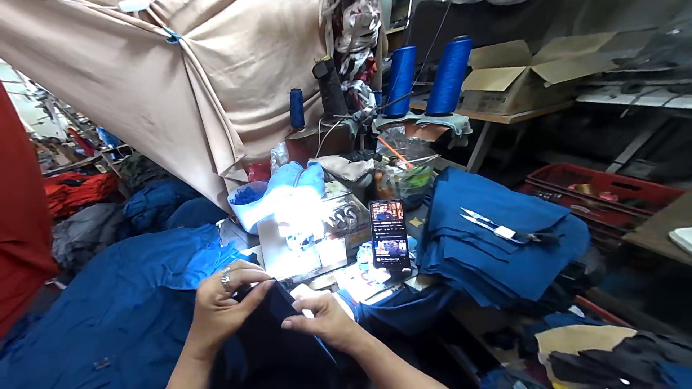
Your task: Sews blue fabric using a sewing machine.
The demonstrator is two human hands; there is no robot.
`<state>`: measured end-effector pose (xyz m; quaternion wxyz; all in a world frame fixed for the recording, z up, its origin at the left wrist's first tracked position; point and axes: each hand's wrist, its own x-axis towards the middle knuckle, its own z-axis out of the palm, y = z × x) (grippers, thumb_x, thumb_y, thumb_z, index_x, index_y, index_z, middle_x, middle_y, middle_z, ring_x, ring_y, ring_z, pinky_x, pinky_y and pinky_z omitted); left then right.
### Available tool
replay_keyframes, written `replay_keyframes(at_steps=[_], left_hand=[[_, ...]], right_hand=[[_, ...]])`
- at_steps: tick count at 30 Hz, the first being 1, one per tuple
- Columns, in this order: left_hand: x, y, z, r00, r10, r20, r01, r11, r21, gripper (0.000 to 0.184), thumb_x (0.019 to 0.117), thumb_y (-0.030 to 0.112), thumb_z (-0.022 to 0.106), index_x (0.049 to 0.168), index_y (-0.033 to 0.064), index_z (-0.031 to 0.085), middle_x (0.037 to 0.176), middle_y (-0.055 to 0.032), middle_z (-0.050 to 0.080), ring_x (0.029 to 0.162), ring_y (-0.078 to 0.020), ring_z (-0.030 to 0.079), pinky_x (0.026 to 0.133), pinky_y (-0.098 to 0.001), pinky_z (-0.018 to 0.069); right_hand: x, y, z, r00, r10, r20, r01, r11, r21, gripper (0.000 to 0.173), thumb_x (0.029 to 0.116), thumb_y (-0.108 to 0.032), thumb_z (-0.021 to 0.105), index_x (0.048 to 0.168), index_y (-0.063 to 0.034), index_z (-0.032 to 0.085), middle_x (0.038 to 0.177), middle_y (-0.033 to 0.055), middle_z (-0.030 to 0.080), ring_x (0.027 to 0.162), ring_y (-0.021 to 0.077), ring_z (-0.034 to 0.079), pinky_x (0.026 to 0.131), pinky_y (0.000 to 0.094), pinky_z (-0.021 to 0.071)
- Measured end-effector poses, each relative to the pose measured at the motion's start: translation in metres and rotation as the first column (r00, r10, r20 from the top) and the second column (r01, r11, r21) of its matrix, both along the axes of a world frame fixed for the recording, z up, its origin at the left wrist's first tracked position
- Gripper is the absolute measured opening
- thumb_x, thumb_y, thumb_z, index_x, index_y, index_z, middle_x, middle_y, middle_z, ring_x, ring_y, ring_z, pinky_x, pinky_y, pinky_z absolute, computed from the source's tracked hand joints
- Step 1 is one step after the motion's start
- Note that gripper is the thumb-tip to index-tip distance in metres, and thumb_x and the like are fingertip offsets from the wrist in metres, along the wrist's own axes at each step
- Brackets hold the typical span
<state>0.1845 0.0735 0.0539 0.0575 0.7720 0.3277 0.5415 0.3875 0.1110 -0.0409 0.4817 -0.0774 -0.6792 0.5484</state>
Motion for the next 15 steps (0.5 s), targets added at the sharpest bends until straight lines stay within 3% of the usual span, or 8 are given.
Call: replay_keyframes(at_steps=[5, 11, 15], left_hand=[[-0.027, -0.013, 0.027, 0.999, 0.021, 0.043, -0.023, 0.998, 0.058, 0.007, 0.0964, 0.029, 0.072, 0.101, 0.0238, 0.075, 0.1, 0.0123, 0.073, 0.091, -0.0012, 0.069, 0.08, -0.0178, 0.0587], [-0.049, -0.022, 0.042, 0.995, 0.032, 0.091, -0.04, 0.996, 0.085, 0.008, 0.0961, 0.028, 0.072, 0.103, 0.0262, 0.075, 0.1, 0.0155, 0.073, 0.093, -0.0003, 0.069, 0.082, -0.0177, 0.0583], [-0.056, -0.025, 0.042, 0.993, 0.054, 0.105, -0.065, 0.992, 0.105, 0.007, 0.0959, 0.029, 0.072, 0.101, 0.0254, 0.075, 0.1, 0.0148, 0.073, 0.092, -0.0008, 0.069, 0.082, -0.0179, 0.0579]], right_hand=[[0.018, -0.014, -0.045, 0.941, 0.089, 0.326, -0.011, 0.973, -0.232, 0.012, 0.0921, -0.018, 0.074, 0.095, -0.0065, 0.078, 0.089, -0.0064, 0.074, 0.084, -0.0064, 0.064, 0.08, 0.0187, 0.0536], [0.029, -0.015, -0.088, 0.936, -0.001, 0.352, 0.082, 0.973, -0.217, 0.013, 0.0921, -0.017, 0.072, 0.096, -0.0057, 0.079, 0.093, -0.0022, 0.076, 0.09, -0.0024, 0.067, 0.086, 0.0217, 0.0556], [0.031, -0.017, -0.089, 0.932, -0.057, 0.358, 0.159, 0.951, -0.264, 0.015, 0.0922, -0.019, 0.072, 0.097, -0.0069, 0.078, 0.088, -0.0048, 0.074, 0.08, -0.0039, 0.065, 0.077, 0.0195, 0.0543]])
